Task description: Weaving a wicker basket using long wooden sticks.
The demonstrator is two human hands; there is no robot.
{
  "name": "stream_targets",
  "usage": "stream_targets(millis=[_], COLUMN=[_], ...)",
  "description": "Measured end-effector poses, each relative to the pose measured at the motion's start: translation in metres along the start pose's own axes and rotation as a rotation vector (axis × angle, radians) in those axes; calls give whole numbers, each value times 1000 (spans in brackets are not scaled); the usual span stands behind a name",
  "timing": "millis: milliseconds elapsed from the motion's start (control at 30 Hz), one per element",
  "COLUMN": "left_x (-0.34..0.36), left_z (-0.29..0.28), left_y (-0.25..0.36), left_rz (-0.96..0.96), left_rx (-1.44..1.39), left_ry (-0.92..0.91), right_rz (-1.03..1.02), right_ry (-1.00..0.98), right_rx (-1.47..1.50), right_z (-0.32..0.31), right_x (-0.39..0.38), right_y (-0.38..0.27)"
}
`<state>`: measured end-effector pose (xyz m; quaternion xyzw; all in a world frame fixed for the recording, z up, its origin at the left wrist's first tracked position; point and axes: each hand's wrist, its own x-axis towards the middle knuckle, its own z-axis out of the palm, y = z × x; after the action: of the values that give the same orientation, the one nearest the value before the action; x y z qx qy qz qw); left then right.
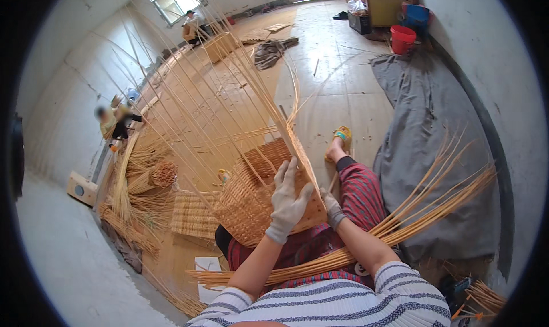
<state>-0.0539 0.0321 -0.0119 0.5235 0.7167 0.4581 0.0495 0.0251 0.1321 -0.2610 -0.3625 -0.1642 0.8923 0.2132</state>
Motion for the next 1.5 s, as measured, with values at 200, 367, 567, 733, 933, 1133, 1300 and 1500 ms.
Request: stream_targets(millis=[200,367,567,733,933,1133,1300,1500], left_x=[-103,-123,-131,-135,-128,-117,-88,-50], left_z=[-36,-53,-45,-56,-62,-144,-126,-33], left_y=[-71,-84,-93,-90,-82,-106,-98,-25], left_rz=[-56,-80,-128,-148,-380,-172,-240,-516], left_rx=[722,784,606,389,-350,306,-260,-839], left_ry=[-66,-229,-217,-135,-67,-83,244,-517], right_rz=[-404,-696,-1049,-560,-69,-1598,-1177,-812], right_ry=[-29,135,7,-517,-590,330,122,-385], right_rx=[-153,-563,-1183,-1850,-2184,-1845,-834,-470], right_z=[12,38,109,124,103,75,97,145], right_x=[-36,-114,-175,-199,-195,-181,-190,-193], right_y=[-18,-10,-36,-55,-46,-159,-161,-84])
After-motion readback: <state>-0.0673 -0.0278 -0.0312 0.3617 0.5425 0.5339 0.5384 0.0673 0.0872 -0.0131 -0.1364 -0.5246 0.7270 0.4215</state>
